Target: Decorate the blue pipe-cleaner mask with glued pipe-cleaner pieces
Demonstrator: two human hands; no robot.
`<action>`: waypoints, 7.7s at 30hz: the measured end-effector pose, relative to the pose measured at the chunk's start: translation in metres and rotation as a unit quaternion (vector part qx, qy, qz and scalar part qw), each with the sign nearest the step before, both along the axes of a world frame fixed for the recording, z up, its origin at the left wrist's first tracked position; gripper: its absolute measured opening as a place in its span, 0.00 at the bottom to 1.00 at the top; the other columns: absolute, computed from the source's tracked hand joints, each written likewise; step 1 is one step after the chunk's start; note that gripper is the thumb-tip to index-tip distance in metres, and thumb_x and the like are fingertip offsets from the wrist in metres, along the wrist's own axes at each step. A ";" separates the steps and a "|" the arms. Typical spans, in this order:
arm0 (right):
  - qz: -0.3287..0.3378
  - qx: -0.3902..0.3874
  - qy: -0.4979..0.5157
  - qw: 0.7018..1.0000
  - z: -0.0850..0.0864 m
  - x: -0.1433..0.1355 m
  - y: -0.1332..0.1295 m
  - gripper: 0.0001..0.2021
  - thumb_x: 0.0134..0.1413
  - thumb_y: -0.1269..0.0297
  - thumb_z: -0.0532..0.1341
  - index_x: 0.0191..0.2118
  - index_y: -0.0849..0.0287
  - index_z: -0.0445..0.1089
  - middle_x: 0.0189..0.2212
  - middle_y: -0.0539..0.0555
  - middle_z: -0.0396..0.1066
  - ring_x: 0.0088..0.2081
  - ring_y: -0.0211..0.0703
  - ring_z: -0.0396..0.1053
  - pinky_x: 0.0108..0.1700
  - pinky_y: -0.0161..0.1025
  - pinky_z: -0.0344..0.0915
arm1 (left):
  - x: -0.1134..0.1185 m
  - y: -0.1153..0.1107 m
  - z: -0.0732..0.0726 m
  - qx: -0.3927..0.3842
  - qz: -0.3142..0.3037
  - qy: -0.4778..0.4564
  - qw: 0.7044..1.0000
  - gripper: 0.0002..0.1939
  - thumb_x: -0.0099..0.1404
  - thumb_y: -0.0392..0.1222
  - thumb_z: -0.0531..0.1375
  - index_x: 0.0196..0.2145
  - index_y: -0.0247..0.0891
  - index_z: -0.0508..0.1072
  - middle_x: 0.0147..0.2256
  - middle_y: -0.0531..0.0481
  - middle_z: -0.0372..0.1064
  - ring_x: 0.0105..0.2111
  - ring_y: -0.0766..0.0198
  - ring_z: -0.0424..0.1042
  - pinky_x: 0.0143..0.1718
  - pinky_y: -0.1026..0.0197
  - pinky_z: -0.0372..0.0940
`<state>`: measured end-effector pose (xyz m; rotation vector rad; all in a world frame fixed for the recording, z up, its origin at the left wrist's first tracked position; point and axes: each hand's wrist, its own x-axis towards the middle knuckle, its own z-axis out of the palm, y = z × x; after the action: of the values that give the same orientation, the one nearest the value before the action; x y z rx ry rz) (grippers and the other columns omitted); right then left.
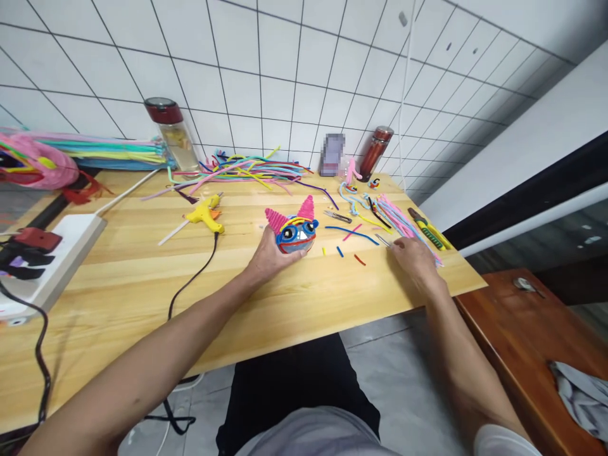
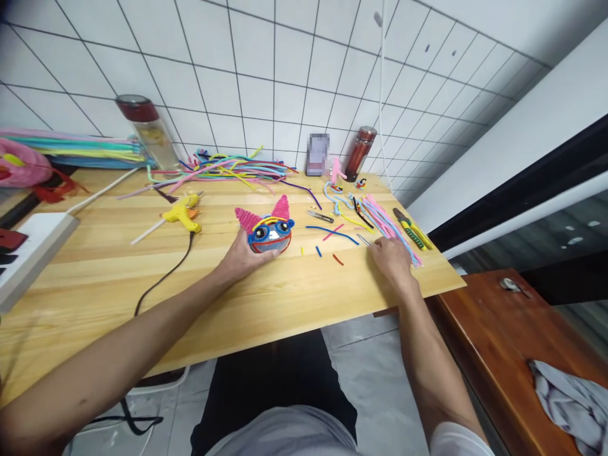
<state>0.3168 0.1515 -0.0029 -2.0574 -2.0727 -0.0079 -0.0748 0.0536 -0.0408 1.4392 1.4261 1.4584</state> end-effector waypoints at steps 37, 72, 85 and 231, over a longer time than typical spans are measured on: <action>0.500 0.151 0.235 0.820 -0.007 -0.165 -0.030 0.10 0.73 0.66 0.58 0.52 0.56 0.76 0.39 0.55 0.81 0.38 0.44 0.79 0.42 0.40 0.73 | -0.005 -0.002 0.019 -0.045 0.006 -0.222 0.974 0.40 0.47 0.52 0.81 0.52 0.37 0.71 0.50 0.40 0.80 0.50 0.48 0.80 0.55 0.48 0.74; 0.477 0.173 0.218 0.834 -0.022 -0.167 -0.035 0.10 0.74 0.65 0.58 0.52 0.57 0.77 0.36 0.55 0.81 0.36 0.43 0.78 0.39 0.38 0.71 | -0.002 0.000 0.024 -0.072 -0.002 -0.140 0.988 0.33 0.47 0.57 0.79 0.45 0.37 0.78 0.43 0.43 0.83 0.43 0.50 0.81 0.48 0.51 0.76; 0.461 0.185 0.238 0.835 -0.022 -0.175 -0.039 0.11 0.75 0.64 0.58 0.50 0.56 0.79 0.33 0.55 0.80 0.34 0.43 0.78 0.37 0.38 0.72 | 0.002 -0.002 0.022 -0.054 0.022 -0.132 0.989 0.29 0.50 0.56 0.79 0.44 0.38 0.78 0.43 0.44 0.83 0.43 0.51 0.80 0.49 0.49 0.76; 0.422 0.100 0.324 0.841 -0.018 -0.163 -0.040 0.11 0.72 0.61 0.60 0.48 0.55 0.81 0.36 0.55 0.82 0.35 0.45 0.79 0.40 0.42 0.75 | 0.003 -0.005 0.018 -0.051 0.047 -0.149 0.986 0.34 0.48 0.55 0.80 0.47 0.38 0.75 0.47 0.41 0.82 0.49 0.47 0.81 0.53 0.46 0.76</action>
<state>0.1538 0.1118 -0.0209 -0.7134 -2.1637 0.5094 -0.0717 0.0488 -0.0226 1.0515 1.3729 1.5597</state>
